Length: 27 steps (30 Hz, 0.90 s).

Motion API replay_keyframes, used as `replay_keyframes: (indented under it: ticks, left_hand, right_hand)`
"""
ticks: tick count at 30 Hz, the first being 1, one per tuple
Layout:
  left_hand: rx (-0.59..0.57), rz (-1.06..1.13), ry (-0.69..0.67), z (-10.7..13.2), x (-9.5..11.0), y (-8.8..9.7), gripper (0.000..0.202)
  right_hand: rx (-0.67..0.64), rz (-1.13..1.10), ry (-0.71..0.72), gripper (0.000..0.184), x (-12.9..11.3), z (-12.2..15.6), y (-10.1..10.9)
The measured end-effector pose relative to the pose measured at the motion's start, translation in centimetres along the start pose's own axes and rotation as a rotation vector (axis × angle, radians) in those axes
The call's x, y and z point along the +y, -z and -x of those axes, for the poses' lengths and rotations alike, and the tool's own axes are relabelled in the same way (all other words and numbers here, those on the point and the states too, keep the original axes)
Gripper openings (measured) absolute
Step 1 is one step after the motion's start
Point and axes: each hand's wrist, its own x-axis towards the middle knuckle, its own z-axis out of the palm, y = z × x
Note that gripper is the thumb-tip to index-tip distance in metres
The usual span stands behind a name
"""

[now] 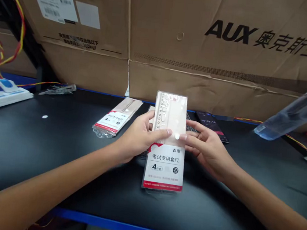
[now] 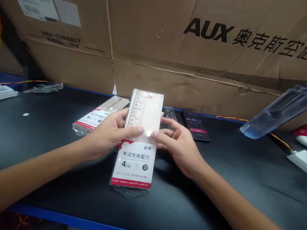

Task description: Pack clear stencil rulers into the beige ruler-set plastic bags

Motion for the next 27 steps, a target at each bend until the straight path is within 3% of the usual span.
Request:
replay_keyframes:
  ticks: [5, 10, 17, 27]
  left_hand:
    - [0.001, -0.080, -0.018, 0.1, 0.1, -0.1, 0.042]
    - [0.010, -0.124, -0.011, 0.3, 0.2, -0.5, 0.043]
    - [0.015, -0.117, 0.006, 0.5, 0.4, -1.1, 0.049]
    - [-0.026, -0.030, 0.067, 0.3, 0.4, -0.7, 0.055]
  right_hand:
    - [-0.128, 0.008, -0.005, 0.035, 0.1, 0.2, -0.1]
    - [-0.132, 0.036, -0.031, 0.023, 0.0, 0.4, -0.2]
    - [-0.182, 0.017, -0.100, 0.028, -0.1, 0.5, -0.2]
    - [-0.215, 0.077, -0.047, 0.034, 0.1, 0.8, -0.2]
